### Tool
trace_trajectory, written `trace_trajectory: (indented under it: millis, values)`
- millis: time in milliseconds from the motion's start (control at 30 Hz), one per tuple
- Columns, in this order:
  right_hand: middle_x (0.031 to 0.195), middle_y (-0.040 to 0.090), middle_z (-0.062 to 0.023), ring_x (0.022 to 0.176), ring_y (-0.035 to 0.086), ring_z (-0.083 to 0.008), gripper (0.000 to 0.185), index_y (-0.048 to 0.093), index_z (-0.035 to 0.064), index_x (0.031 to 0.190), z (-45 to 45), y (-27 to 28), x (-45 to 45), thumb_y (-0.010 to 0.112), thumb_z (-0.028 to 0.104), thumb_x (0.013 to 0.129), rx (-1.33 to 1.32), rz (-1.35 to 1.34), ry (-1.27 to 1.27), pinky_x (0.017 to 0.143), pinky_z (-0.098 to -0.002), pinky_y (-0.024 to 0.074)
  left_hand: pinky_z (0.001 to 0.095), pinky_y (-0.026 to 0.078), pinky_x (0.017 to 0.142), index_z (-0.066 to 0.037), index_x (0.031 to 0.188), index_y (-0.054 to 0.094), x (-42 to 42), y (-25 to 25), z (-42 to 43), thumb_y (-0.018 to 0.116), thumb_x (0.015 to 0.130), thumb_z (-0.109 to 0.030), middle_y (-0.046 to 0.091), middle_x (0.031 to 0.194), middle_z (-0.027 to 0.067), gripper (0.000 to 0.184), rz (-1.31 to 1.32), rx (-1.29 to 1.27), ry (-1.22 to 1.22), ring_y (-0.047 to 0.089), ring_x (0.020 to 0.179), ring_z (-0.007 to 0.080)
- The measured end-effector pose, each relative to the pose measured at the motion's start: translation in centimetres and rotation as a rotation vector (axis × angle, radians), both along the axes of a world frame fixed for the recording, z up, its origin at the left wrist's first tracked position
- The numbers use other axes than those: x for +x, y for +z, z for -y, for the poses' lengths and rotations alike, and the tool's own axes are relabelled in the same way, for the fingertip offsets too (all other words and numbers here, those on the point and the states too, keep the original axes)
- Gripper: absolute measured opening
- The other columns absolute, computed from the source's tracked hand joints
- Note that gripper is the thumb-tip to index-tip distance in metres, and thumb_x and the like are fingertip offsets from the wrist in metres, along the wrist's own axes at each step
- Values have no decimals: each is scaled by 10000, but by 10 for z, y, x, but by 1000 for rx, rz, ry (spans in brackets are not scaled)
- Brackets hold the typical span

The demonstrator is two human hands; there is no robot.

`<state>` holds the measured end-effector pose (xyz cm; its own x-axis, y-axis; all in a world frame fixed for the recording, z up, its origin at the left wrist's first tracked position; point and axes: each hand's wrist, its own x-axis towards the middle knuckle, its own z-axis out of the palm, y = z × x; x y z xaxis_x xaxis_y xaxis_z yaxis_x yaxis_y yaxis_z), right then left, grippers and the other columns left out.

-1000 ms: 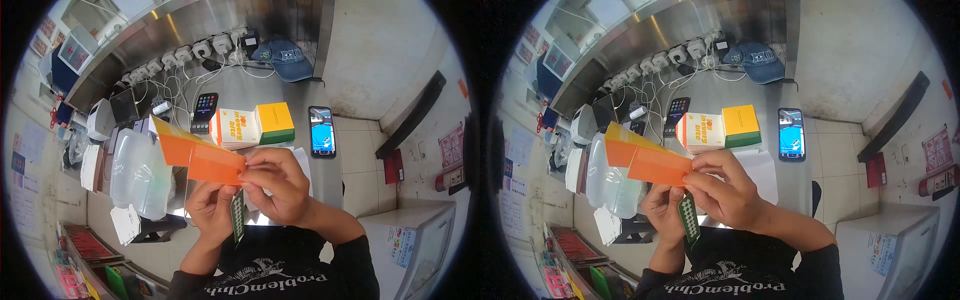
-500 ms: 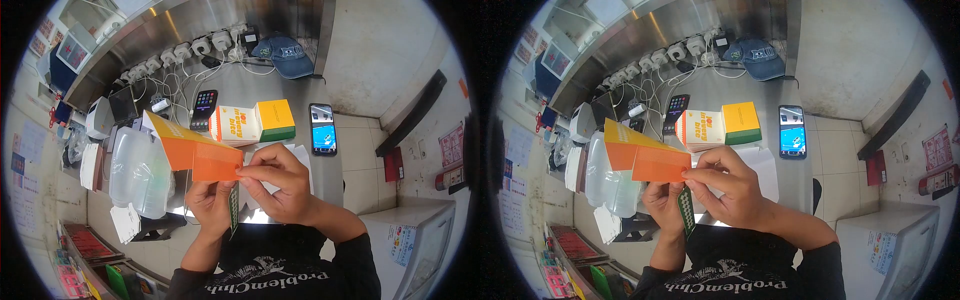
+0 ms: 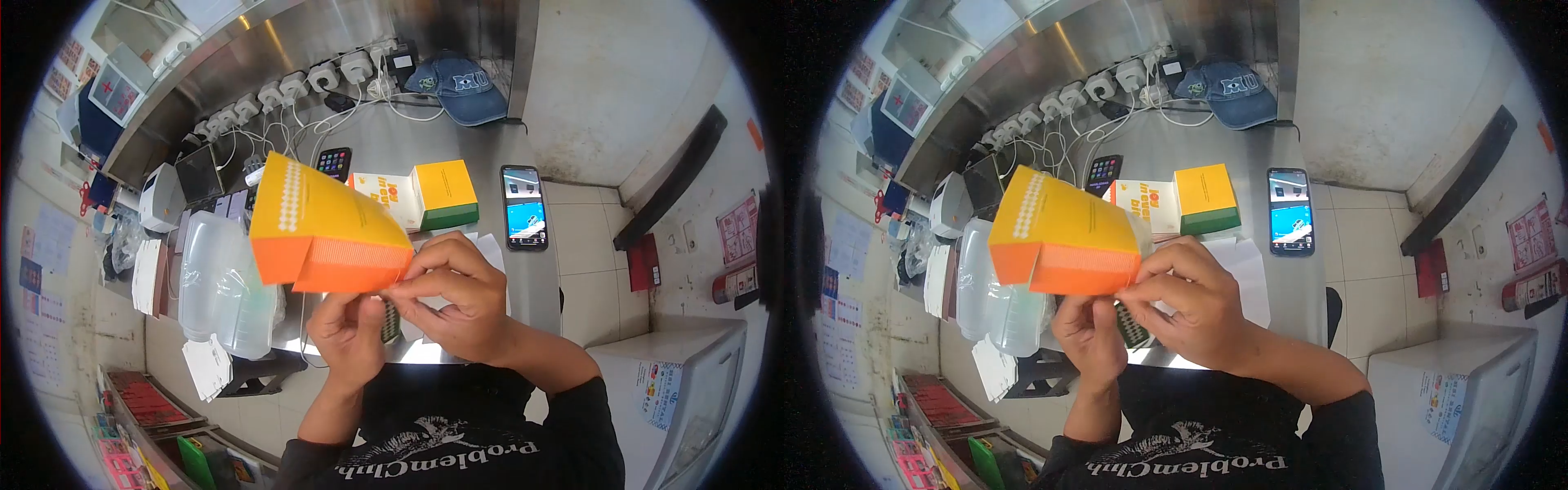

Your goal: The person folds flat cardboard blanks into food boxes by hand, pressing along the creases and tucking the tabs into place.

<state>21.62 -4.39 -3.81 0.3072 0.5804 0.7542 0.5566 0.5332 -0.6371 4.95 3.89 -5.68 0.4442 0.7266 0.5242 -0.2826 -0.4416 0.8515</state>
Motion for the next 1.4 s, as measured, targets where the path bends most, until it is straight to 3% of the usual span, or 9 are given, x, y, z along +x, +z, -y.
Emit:
trace_trajectory:
  millis: [200,233,400,533,633,1000,1100,1167,1400]
  values:
    - [1453,677,-257,1139,727,-382,515,668,92,1194,-10,2,0,922,-23,761,183,226,-210,825,-400,642,433,489,1173,-48,1713,235,-3,22,11,657,1101,-117,629,1524,200,747,89,-7,51,633,1397,303]
    - [1434,693,-255,1163,717,-385,463,659,98,1162,-7,1,0,905,-9,785,212,287,-172,831,-408,644,501,489,1207,-84,1714,281,-8,16,-1,645,1120,-310,526,1624,206,732,52,149,159,581,1460,342]
    - [1399,734,-214,1155,720,-351,303,639,146,1142,-3,-4,-5,833,114,911,323,434,-163,869,-398,632,355,541,979,5,1213,555,-21,53,-9,550,1170,-402,587,1280,135,409,69,230,492,648,1089,232]
    - [1408,733,-166,1075,728,-285,332,655,161,1212,0,-7,-5,832,165,932,330,472,-348,798,-347,609,405,624,1000,-4,1309,590,-19,32,-7,624,1157,-318,681,1376,214,350,110,300,247,701,1232,252]
    - [1370,735,-150,1018,736,-281,360,675,137,1240,2,-8,3,836,132,918,361,481,-325,737,-313,598,378,614,940,23,1291,599,-8,31,8,628,1162,-277,737,1275,207,329,107,311,308,744,1037,231]
    - [1130,737,-141,874,757,-255,170,738,17,1095,9,6,-4,802,93,957,386,104,-153,707,-356,636,406,557,1057,21,1226,730,14,25,19,773,1070,-244,771,1191,152,310,-199,654,370,738,1101,237]
    - [1102,735,-132,881,760,-263,167,752,-6,1075,9,11,2,806,87,948,361,84,-114,714,-347,640,390,572,1029,13,1189,729,15,20,20,777,1080,-244,772,1183,157,283,-205,534,300,744,1060,226]
    - [1088,736,-127,885,762,-264,180,759,-10,1073,8,11,5,820,77,927,374,107,-101,718,-339,641,364,592,986,19,1156,703,12,15,21,742,1106,-231,771,1156,163,258,-18,224,240,743,1010,206]
    - [1053,732,-102,886,762,-273,275,778,-8,1057,8,6,4,886,14,804,312,179,-113,732,-341,645,369,590,953,13,1094,715,11,12,6,817,1047,-177,803,1084,165,221,158,168,201,750,1013,221]
